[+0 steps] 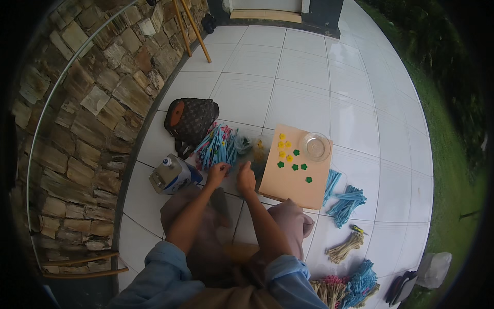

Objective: The person applies adhesive and attaches small star-shaped decorations to light blue straps on a small cardboard surface.

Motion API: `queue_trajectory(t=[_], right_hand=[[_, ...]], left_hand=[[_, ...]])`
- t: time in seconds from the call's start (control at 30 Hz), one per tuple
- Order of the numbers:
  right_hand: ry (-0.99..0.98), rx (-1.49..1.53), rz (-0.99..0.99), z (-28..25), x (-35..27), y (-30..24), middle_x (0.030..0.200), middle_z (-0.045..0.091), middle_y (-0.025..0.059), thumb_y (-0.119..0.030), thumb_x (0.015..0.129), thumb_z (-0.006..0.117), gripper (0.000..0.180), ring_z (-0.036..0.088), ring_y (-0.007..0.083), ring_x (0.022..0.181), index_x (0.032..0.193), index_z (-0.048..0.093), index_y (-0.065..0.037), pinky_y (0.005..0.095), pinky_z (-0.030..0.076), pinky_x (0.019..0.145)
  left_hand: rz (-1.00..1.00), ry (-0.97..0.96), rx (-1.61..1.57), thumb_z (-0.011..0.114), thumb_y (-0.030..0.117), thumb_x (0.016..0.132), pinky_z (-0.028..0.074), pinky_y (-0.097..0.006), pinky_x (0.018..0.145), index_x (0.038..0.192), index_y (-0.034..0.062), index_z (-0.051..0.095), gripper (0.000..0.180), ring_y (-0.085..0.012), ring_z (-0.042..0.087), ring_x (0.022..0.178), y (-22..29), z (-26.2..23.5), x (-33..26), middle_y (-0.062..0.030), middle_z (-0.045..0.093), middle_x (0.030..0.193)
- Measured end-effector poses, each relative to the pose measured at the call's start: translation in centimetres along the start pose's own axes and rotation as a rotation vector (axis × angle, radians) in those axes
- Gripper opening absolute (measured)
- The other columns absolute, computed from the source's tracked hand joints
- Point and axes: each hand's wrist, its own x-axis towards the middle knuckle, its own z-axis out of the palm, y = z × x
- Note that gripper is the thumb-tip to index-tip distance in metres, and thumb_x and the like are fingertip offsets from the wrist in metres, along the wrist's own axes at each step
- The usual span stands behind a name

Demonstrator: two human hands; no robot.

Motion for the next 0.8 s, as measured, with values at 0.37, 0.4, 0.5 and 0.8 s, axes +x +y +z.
queue_trajectory(t=[0.37, 0.4, 0.5, 0.8], right_hand=[[0.207, -0.074, 0.172, 10.9, 2.0, 16.8, 0.092, 0.052, 0.0182, -0.005, 0.078, 0.058, 0.026, 0.053, 0.0295, 0.089, 0.099, 0.047, 0.004, 0.0373, 0.041, 0.080], [0.231, -0.034, 0.227, 11.0, 2.4, 17.5, 0.093, 0.052, 0.0173, -0.006, 0.077, 0.060, 0.027, 0.053, 0.0285, 0.089, 0.099, 0.047, 0.004, 0.0372, 0.041, 0.080], [0.303, 0.078, 0.344, 11.4, 3.9, 15.8, 0.093, 0.052, 0.0150, -0.010, 0.075, 0.064, 0.033, 0.053, 0.0260, 0.090, 0.099, 0.046, 0.004, 0.0368, 0.041, 0.080], [0.243, 0.268, 0.330, 8.8, 4.0, 8.6, 0.091, 0.048, 0.0124, -0.011, 0.079, 0.060, 0.043, 0.050, 0.0235, 0.087, 0.113, 0.037, 0.000, 0.0357, 0.039, 0.078]], left_hand=[[-0.116, 0.064, -0.222, 0.061, 0.013, 0.078, 0.047, -0.034, 0.072, 0.089, 0.0038, 0.064, 0.015, -0.0273, 0.061, 0.081, -10.8, 14.2, -0.3, -0.0134, 0.062, 0.085], [-0.148, 0.078, -0.259, 0.060, 0.014, 0.078, 0.046, -0.035, 0.072, 0.089, 0.0035, 0.064, 0.015, -0.0275, 0.061, 0.081, -9.9, 15.3, -0.1, -0.0136, 0.062, 0.085], [-0.202, 0.100, -0.284, 0.059, 0.015, 0.080, 0.045, -0.035, 0.075, 0.088, 0.0031, 0.063, 0.015, -0.0277, 0.059, 0.083, -9.3, 16.0, 0.7, -0.0130, 0.061, 0.086], [-0.260, 0.273, -0.495, 0.048, 0.021, 0.089, 0.041, -0.033, 0.070, 0.095, 0.0031, 0.048, 0.019, -0.0248, 0.055, 0.078, -7.8, 15.5, 0.7, -0.0113, 0.056, 0.082]])
